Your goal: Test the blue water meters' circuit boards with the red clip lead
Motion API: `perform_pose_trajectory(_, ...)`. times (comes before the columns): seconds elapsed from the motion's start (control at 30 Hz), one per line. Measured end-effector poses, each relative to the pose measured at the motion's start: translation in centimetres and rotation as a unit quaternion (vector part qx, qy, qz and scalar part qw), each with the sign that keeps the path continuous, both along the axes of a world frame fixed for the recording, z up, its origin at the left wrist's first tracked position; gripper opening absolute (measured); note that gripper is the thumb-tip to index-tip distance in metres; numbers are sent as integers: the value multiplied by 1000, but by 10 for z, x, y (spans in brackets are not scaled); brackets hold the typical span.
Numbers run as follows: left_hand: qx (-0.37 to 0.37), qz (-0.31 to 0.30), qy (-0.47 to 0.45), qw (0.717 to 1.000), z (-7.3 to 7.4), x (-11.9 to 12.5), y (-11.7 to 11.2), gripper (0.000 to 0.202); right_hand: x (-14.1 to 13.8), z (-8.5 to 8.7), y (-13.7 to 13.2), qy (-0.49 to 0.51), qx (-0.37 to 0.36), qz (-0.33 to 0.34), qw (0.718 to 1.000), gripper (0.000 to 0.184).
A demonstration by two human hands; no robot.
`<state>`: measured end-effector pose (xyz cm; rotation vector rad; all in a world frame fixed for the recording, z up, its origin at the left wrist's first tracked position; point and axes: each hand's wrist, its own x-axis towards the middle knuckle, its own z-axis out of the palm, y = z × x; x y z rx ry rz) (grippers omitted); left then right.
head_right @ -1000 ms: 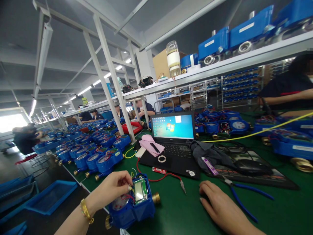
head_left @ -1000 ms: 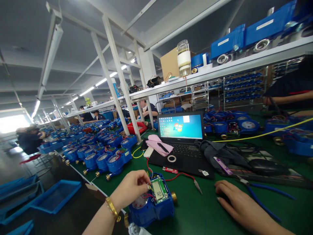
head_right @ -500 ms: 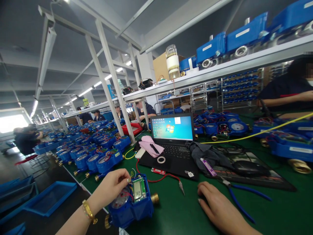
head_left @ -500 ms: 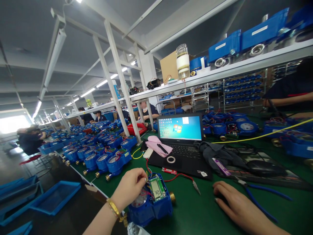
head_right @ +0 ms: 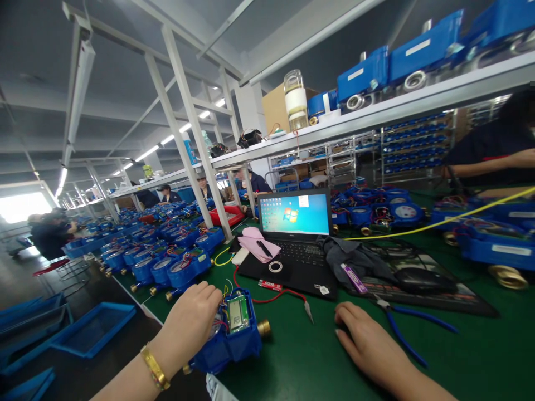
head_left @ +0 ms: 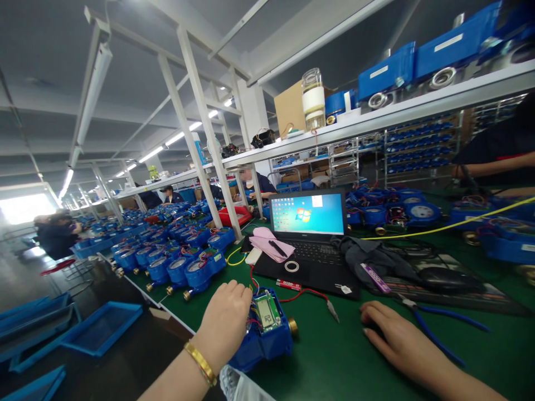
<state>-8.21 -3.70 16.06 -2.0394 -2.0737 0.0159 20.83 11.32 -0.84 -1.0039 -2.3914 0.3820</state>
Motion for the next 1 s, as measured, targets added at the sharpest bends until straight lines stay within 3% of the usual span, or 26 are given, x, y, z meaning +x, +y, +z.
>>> perform_pose_trajectory(0.33, 35, 28, -118, 992, 1, -8, -1, 17, -1, 3, -1, 10, 10, -2, 1000, 12)
perform_pose_trajectory(1.0, -30, 55, -339, 939, -5, -23, 6, 9, -2, 6, -2, -7, -1, 0, 1000, 12)
